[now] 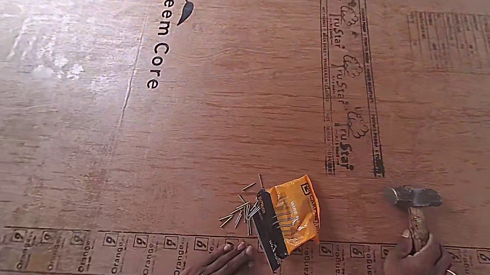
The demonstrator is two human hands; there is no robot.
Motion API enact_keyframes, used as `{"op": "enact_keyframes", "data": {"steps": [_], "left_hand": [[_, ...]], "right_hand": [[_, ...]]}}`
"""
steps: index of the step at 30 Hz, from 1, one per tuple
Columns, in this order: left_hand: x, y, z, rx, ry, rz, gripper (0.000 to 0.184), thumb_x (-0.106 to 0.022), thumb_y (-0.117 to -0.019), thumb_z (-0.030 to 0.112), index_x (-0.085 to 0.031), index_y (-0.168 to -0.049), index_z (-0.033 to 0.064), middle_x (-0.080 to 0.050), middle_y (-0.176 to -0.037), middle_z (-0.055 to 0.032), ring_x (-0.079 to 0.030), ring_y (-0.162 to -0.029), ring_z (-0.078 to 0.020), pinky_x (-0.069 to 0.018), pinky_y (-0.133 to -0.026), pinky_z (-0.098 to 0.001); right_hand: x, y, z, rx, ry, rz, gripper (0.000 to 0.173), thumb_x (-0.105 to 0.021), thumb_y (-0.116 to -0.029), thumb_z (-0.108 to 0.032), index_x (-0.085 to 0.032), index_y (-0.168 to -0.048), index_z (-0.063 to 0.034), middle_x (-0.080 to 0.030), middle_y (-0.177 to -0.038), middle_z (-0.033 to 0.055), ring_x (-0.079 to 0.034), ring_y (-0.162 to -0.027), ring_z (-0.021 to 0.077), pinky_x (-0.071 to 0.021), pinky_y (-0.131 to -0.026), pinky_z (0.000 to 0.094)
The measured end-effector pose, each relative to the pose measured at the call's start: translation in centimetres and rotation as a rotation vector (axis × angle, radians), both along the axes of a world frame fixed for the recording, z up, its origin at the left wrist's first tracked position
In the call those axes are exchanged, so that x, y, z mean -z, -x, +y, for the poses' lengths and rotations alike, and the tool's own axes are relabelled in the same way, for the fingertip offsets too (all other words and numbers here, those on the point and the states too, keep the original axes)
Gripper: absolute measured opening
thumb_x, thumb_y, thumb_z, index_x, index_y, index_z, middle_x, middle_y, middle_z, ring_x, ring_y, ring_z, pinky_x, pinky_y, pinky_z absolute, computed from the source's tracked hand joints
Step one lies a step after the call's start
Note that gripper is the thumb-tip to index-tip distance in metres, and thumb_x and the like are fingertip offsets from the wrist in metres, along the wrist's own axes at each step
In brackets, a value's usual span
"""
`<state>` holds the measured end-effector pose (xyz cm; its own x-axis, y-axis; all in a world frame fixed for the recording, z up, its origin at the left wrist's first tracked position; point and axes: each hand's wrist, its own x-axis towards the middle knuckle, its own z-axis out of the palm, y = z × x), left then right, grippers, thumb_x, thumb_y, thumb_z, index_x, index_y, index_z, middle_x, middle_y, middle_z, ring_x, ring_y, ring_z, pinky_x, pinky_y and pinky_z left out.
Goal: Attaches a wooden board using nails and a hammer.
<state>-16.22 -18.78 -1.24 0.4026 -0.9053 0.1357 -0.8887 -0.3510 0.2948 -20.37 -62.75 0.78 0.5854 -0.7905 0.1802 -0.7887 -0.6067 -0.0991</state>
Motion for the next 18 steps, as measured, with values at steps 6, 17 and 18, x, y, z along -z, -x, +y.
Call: {"op": "enact_keyframes", "data": {"steps": [6, 17, 18], "left_hand": [[-0.4, 0.7, 0.0, -0.347, 0.084, -0.071, 0.077, -0.04, -0.0961, 0.073, -0.047, -0.15, 0.0193, -0.04, -0.162, -0.001, -0.024, -0.156, -0.0159, -0.0036, -0.128, -0.0466], [-0.5, -0.8, -0.6, -0.869, 0.031, -0.089, 0.072, -0.04, -0.0964, 0.072, -0.062, -0.126, 0.0101, -0.066, -0.123, -0.0181, -0.061, -0.112, -0.0342, -0.0421, -0.097, -0.0515], [-0.5, -0.7, -0.7, -0.879, 0.025, -0.095, 0.07, -0.041, -0.0973, 0.069, -0.063, -0.125, 0.0095, -0.066, -0.123, -0.0183, -0.062, -0.111, -0.035, -0.0424, -0.097, -0.0526]], "right_hand": [[-0.1, -0.1, -0.1, -0.031, -0.018, -0.027, 0.057, -0.049, -0.1053, -0.037, -0.052, -0.143, 0.0062, -0.054, -0.138, 0.0357, -0.053, -0.127, 0.0559, -0.0398, -0.103, 0.0696], [-2.6, 1.0, -3.2, -0.153, -0.324, -0.113, 0.052, -0.059, -0.1017, -0.029, -0.056, -0.14, 0.0065, -0.054, -0.134, 0.0397, -0.052, -0.125, 0.058, -0.0404, -0.102, 0.0688], [-2.6, 1.0, -3.3, -0.162, -0.313, -0.116, 0.051, -0.06, -0.1017, -0.029, -0.056, -0.14, 0.006, -0.054, -0.133, 0.0391, -0.052, -0.125, 0.0578, -0.0406, -0.102, 0.0691]]}}
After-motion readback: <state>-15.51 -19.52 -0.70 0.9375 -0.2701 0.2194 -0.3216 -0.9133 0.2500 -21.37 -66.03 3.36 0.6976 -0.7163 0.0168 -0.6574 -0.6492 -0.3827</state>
